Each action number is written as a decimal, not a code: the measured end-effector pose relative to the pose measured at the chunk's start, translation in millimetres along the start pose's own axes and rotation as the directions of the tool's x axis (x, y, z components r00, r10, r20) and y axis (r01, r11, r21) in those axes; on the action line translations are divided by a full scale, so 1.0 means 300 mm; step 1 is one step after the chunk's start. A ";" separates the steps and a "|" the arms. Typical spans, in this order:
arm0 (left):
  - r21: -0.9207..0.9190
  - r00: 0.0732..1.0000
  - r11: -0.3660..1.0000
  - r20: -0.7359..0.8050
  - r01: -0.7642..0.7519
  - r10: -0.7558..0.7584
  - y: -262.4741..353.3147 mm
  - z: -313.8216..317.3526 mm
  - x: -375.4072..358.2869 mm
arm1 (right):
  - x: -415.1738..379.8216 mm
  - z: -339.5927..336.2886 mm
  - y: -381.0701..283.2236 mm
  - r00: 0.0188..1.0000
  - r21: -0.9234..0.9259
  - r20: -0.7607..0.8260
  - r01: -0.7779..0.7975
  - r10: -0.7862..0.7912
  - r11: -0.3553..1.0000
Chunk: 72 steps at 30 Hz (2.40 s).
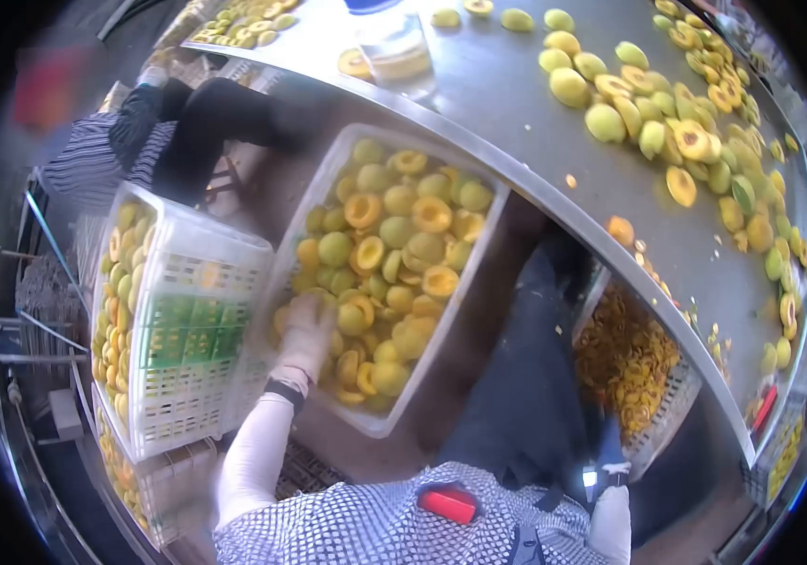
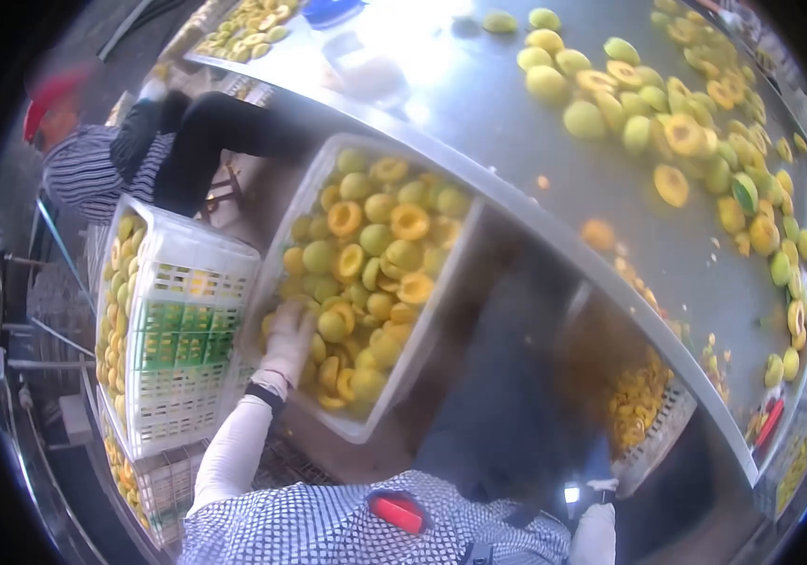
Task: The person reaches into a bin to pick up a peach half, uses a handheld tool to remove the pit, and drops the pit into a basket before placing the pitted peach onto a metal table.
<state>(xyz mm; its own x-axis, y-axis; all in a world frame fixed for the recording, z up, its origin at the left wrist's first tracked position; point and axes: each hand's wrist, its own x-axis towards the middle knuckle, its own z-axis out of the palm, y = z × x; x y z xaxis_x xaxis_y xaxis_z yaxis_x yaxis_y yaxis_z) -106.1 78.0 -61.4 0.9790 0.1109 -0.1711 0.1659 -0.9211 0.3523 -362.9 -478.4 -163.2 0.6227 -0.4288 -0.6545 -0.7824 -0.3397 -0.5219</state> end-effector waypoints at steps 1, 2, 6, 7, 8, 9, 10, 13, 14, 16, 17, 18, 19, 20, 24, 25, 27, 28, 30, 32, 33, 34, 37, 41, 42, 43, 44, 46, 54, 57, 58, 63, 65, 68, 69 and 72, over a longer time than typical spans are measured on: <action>-0.180 0.993 0.978 -0.029 0.106 -0.113 0.044 -0.015 -0.018 | -0.007 -0.010 0.010 1.000 -0.005 -0.002 0.000 0.000 1.000; -0.187 0.993 0.977 -0.024 0.106 -0.112 0.093 0.009 -0.029 | -0.002 -0.014 0.009 1.000 -0.003 -0.004 0.001 -0.001 1.000; 0.044 0.937 0.951 -0.165 -0.306 0.309 0.162 0.215 -0.100 | -0.009 0.000 0.006 1.000 0.003 0.005 -0.027 0.027 1.000; 0.083 0.946 0.958 -0.152 -0.275 0.285 0.184 0.223 -0.087 | -0.012 0.002 -0.004 1.000 0.001 0.002 -0.031 0.031 1.000; 0.129 0.955 0.963 -0.149 -0.237 0.255 0.205 0.215 -0.093 | -0.011 0.007 0.001 0.999 0.007 0.003 -0.032 0.032 0.999; 0.106 0.955 0.967 -0.167 -0.231 0.246 0.221 0.202 -0.093 | -0.004 0.012 -0.006 1.000 0.011 0.001 -0.024 0.024 1.000; 0.113 0.944 0.962 -0.194 -0.248 0.266 0.218 0.188 -0.104 | 0.000 0.017 -0.012 1.000 0.018 -0.003 -0.018 0.018 1.000; -0.022 0.978 0.986 -0.133 -0.166 0.161 0.232 0.166 -0.035 | -0.005 0.021 -0.010 1.000 0.043 -0.010 -0.027 0.028 0.999; -0.033 0.977 0.984 -0.130 -0.172 0.167 0.285 0.152 0.016 | -0.002 0.020 -0.010 1.000 0.040 -0.010 -0.028 0.028 0.999; -0.174 0.908 0.926 -0.323 -0.334 0.267 0.406 0.112 0.153 | -0.002 0.024 -0.013 0.999 0.036 -0.004 -0.034 0.034 0.999; -0.149 0.887 0.915 -0.346 -0.374 0.307 0.471 0.145 0.206 | -0.006 0.028 -0.015 0.999 0.039 -0.001 -0.042 0.042 0.998; -0.124 0.865 0.902 -0.362 -0.414 0.348 0.537 0.192 0.241 | -0.009 0.031 -0.017 0.999 0.040 0.000 -0.052 0.052 0.998; -0.133 0.873 0.903 -0.348 -0.408 0.343 0.578 0.231 0.259 | -0.009 0.027 -0.022 0.998 0.036 -0.001 -0.061 0.061 0.998; 0.033 0.864 0.912 -0.306 -0.409 0.399 0.609 0.275 0.269 | -0.011 0.025 -0.024 0.997 0.031 0.002 -0.072 0.072 0.997; 0.154 0.864 0.900 -0.255 -0.407 0.434 0.586 0.402 0.291 | -0.013 0.031 -0.043 0.995 0.019 0.016 -0.099 0.099 0.995; 0.181 0.854 0.897 -0.279 -0.402 0.439 0.575 0.422 0.297 | -0.009 0.034 -0.047 0.996 0.019 0.011 -0.093 0.093 0.995; 0.140 0.845 0.891 -0.282 -0.432 0.454 0.554 0.386 0.308 | 0.002 0.048 -0.063 0.997 0.041 -0.005 -0.073 0.073 0.996; 0.065 0.861 0.892 -0.241 -0.446 0.448 0.556 0.384 0.323 | 0.004 0.047 -0.060 0.998 0.049 -0.011 -0.068 0.069 0.996; -0.084 0.857 0.872 -0.252 -0.483 0.450 0.516 0.214 0.321 | -0.002 0.037 -0.052 0.997 0.048 -0.013 -0.079 0.080 0.996; -0.127 0.777 0.827 -0.444 -0.548 0.447 0.447 0.051 0.408 | -0.001 0.028 -0.062 0.996 0.042 -0.021 -0.084 0.085 0.996; -0.081 0.829 0.886 -0.403 -0.456 0.389 0.369 0.022 0.475 | -0.006 0.025 -0.064 0.996 0.038 -0.023 -0.090 0.091 0.995; 0.144 0.777 0.893 -0.448 -0.426 0.443 0.246 0.068 0.552 | -0.008 0.026 -0.068 0.994 0.035 -0.028 -0.103 0.104 0.994; 0.186 0.823 0.890 -0.340 -0.416 0.456 0.159 0.119 0.623 | -0.008 0.034 -0.082 0.990 0.014 -0.035 -0.135 0.136 0.991; 0.186 0.854 0.891 -0.261 -0.413 0.450 0.166 0.096 0.635 | -0.017 0.038 -0.086 0.990 0.034 -0.048 -0.134 0.136 0.990; 0.289 0.840 0.864 -0.249 -0.412 0.483 0.166 0.092 0.647 | -0.014 0.040 -0.082 0.991 0.048 -0.052 -0.121 0.124 0.991; 0.321 0.863 0.875 -0.238 -0.363 0.445 0.162 0.105 0.652 | -0.005 0.043 -0.081 0.992 0.061 -0.054 -0.113 0.117 0.992; 0.323 0.853 0.869 -0.247 -0.375 0.460 0.179 0.132 0.644 | -0.004 0.036 -0.074 0.992 0.064 -0.061 -0.102 0.106 0.993; 0.396 0.699 0.845 -0.486 -0.359 0.525 0.177 0.250 0.498 | -0.024 0.014 -0.058 0.992 0.058 -0.056 -0.107 0.110 0.993; -0.088 0.845 0.842 -0.011 -0.533 0.534 0.336 0.291 -0.026 | -0.018 0.030 -0.070 0.993 0.080 -0.005 -0.121 0.122 0.989; -0.072 0.799 0.796 -0.073 -0.601 0.596 0.345 0.275 -0.020 | -0.013 0.038 -0.083 0.994 0.115 0.001 -0.108 0.108 0.988; -0.058 0.794 0.792 -0.086 -0.608 0.602 0.328 0.258 -0.037 | -0.006 0.033 -0.080 0.994 0.120 0.003 -0.107 0.107 0.987; 0.197 0.930 0.921 -0.085 -0.336 0.358 0.130 0.175 -0.139 | -0.003 0.015 -0.074 0.986 0.167 0.028 -0.165 0.162 0.972; 0.235 0.985 0.957 0.050 -0.171 0.164 0.137 0.130 -0.157 | 0.008 0.030 -0.070 0.994 0.112 0.011 -0.111 0.111 0.988; 0.299 0.965 0.920 0.013 -0.253 0.261 0.073 0.160 -0.151 | 0.033 0.039 -0.087 0.999 0.037 -0.028 -0.041 0.042 0.998; 0.154 0.968 0.956 0.042 -0.250 0.247 0.067 0.119 -0.128 | 0.029 0.035 -0.092 0.998 0.012 -0.046 -0.035 0.036 0.999; -0.016 0.965 0.968 -0.087 -0.251 0.249 -0.007 -0.008 -0.001 | 0.048 0.011 -0.010 0.993 -0.015 -0.065 -0.102 0.101 0.995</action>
<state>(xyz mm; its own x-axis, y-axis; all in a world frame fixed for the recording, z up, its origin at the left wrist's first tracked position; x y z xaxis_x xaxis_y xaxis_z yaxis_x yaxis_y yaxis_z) -106.6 80.7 -60.0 0.9960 -0.0898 0.0024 -0.0832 -0.9132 0.3990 -351.6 -481.0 -172.8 0.5394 -0.5147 -0.6664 -0.8417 -0.3068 -0.4444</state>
